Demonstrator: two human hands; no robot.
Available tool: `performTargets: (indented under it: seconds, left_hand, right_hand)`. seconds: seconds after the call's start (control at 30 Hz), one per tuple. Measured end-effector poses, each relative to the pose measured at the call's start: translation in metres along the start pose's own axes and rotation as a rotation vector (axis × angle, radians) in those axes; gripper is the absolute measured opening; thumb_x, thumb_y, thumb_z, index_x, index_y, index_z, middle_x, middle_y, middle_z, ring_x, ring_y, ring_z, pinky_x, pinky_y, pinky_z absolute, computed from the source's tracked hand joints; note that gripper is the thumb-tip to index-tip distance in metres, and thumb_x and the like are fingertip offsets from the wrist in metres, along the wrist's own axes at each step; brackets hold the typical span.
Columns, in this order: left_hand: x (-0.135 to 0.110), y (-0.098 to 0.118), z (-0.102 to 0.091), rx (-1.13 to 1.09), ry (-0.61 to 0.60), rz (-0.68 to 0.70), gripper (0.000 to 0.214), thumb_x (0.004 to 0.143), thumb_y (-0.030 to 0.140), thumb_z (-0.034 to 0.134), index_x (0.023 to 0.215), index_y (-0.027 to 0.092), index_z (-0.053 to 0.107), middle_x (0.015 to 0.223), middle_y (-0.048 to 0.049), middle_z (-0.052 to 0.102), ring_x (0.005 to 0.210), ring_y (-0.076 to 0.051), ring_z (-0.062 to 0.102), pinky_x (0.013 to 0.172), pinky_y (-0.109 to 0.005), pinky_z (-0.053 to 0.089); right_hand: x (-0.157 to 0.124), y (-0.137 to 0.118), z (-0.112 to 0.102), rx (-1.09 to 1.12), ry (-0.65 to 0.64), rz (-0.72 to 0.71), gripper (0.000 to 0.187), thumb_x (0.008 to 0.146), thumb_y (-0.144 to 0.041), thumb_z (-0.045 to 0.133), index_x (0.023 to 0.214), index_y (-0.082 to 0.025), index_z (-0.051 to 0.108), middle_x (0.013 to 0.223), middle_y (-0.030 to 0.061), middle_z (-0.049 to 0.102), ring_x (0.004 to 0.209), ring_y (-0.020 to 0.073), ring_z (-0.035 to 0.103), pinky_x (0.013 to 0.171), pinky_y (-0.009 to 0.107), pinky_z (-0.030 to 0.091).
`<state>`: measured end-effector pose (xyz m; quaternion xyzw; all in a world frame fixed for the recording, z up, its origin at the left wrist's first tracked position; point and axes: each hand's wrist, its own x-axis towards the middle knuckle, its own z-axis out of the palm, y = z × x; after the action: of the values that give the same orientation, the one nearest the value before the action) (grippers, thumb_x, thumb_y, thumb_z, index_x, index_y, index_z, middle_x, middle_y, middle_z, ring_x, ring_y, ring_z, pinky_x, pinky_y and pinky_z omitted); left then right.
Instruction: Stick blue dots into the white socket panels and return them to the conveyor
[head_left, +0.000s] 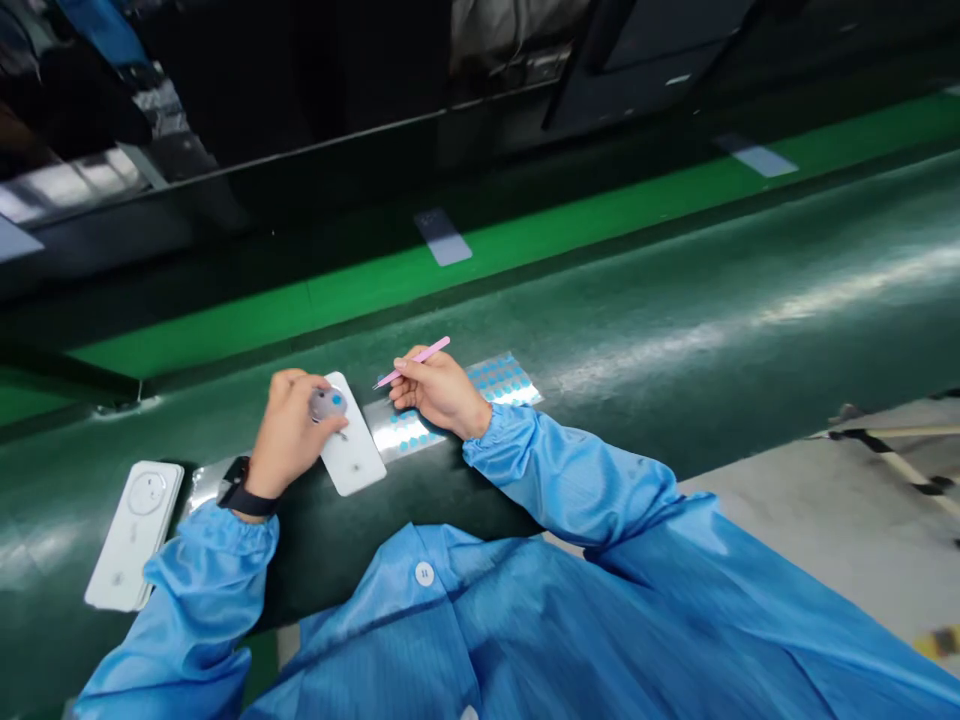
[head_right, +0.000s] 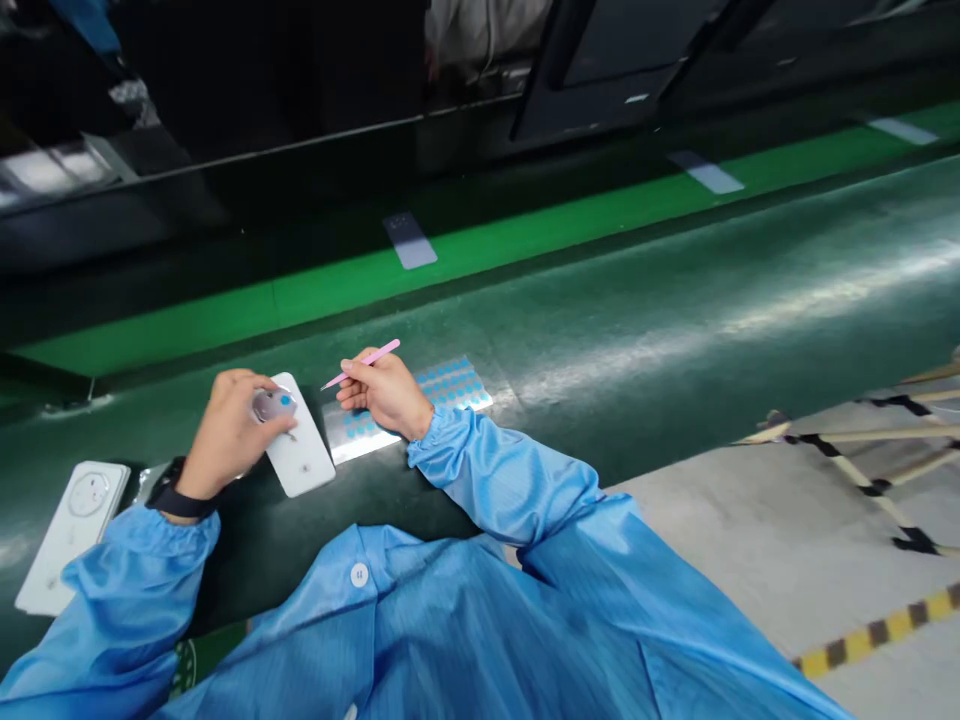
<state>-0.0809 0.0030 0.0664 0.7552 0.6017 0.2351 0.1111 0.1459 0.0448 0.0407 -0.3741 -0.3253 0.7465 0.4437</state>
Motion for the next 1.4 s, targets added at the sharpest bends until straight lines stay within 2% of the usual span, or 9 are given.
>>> performTargets:
  seconds: [0.2, 0.33, 0.47, 0.6, 0.73, 0.9, 1.1, 1.3, 1.4]
  left_hand:
    - [0.114, -0.040, -0.070, 0.059, 0.291, -0.155, 0.038, 0.066, 0.019, 0.077, 0.100, 0.020, 0.060, 0.113, -0.0085, 0.049, 0.124, -0.032, 0.049, 0.109, -0.049, 0.042]
    - [0.148, -0.054, -0.091, 0.095, 0.505, -0.280, 0.027, 0.074, 0.021, 0.070, 0.097, 0.020, 0.057, 0.122, -0.0102, 0.049, 0.133, -0.038, 0.041, 0.110, -0.057, 0.035]
    - [0.126, -0.057, -0.072, 0.131, 0.462, -0.259, 0.019, 0.072, 0.026, 0.067, 0.088, 0.021, 0.059, 0.105, -0.0097, 0.061, 0.119, -0.034, 0.052, 0.109, -0.053, 0.038]
    - [0.078, -0.060, -0.051, 0.178, 0.320, -0.243, 0.017, 0.074, 0.035, 0.063, 0.085, 0.023, 0.062, 0.101, -0.0098, 0.067, 0.111, -0.033, 0.058, 0.104, -0.051, 0.042]
    - [0.048, -0.065, -0.045, 0.199, 0.170, -0.263, 0.029, 0.080, 0.044, 0.058, 0.096, 0.022, 0.067, 0.110, -0.0130, 0.069, 0.117, -0.034, 0.056, 0.107, -0.054, 0.039]
    - [0.070, -0.074, -0.025, 0.157, 0.012, -0.319, 0.028, 0.077, 0.040, 0.059, 0.098, 0.025, 0.071, 0.118, -0.0128, 0.071, 0.123, -0.036, 0.055, 0.107, -0.057, 0.039]
    - [0.106, -0.077, -0.037, 0.113, 0.141, -0.454, 0.021, 0.074, 0.043, 0.065, 0.081, 0.024, 0.070, 0.119, -0.0178, 0.069, 0.138, -0.049, 0.036, 0.103, -0.075, 0.027]
    - [0.083, -0.061, -0.053, -0.046, 0.231, -0.505, 0.039, 0.083, 0.040, 0.057, 0.117, 0.020, 0.062, 0.124, -0.0143, 0.064, 0.119, -0.030, 0.059, 0.103, -0.051, 0.047]
    - [0.071, -0.033, -0.034, -0.386, 0.232, -0.508, 0.055, 0.085, 0.046, 0.059, 0.134, 0.026, 0.045, 0.129, -0.0120, 0.059, 0.104, -0.023, 0.065, 0.082, -0.042, 0.059]
  right_hand:
    - [0.010, -0.029, -0.008, -0.069, 0.102, -0.180, 0.036, 0.073, -0.041, 0.082, 0.072, -0.020, 0.053, 0.054, -0.0032, 0.062, 0.047, 0.0116, 0.062, 0.043, 0.019, 0.052]
    - [0.046, -0.077, -0.036, -0.517, 0.295, -0.416, 0.031, 0.091, -0.042, 0.061, 0.071, -0.020, 0.055, 0.062, 0.0013, 0.065, 0.058, 0.0152, 0.066, 0.058, 0.025, 0.056]
    - [0.101, -0.133, -0.061, -1.465, 0.515, -0.310, 0.031, 0.098, -0.019, 0.041, 0.090, -0.012, 0.070, 0.102, 0.0172, 0.075, 0.102, 0.0251, 0.071, 0.089, 0.031, 0.053]
    - [0.147, -0.148, -0.063, -1.671, 0.513, -0.166, 0.046, 0.086, -0.036, 0.068, 0.114, 0.000, 0.069, 0.122, 0.0310, 0.066, 0.120, 0.0400, 0.062, 0.099, 0.043, 0.048]
    - [0.165, -0.138, -0.054, -1.890, 0.476, -0.058, 0.046, 0.090, -0.037, 0.065, 0.119, -0.002, 0.069, 0.118, 0.0271, 0.069, 0.111, 0.0351, 0.068, 0.089, 0.037, 0.052]
    - [0.155, -0.134, -0.042, -1.913, 0.442, -0.126, 0.052, 0.086, -0.046, 0.069, 0.114, -0.002, 0.072, 0.114, 0.0269, 0.071, 0.111, 0.0346, 0.068, 0.088, 0.035, 0.051]
    - [0.146, -0.132, -0.025, -1.842, 0.385, -0.212, 0.034, 0.088, -0.029, 0.067, 0.106, -0.002, 0.074, 0.108, 0.0278, 0.072, 0.108, 0.0329, 0.069, 0.086, 0.032, 0.049]
    - [0.131, -0.136, -0.006, -1.733, 0.410, -0.300, 0.034, 0.092, -0.009, 0.047, 0.119, -0.001, 0.065, 0.114, 0.0261, 0.069, 0.110, 0.0327, 0.067, 0.090, 0.037, 0.050]
    - [0.086, -0.109, 0.011, -1.264, 0.187, -0.417, 0.029, 0.090, -0.012, 0.047, 0.109, -0.011, 0.069, 0.076, 0.0096, 0.069, 0.070, 0.0231, 0.067, 0.063, 0.032, 0.053]
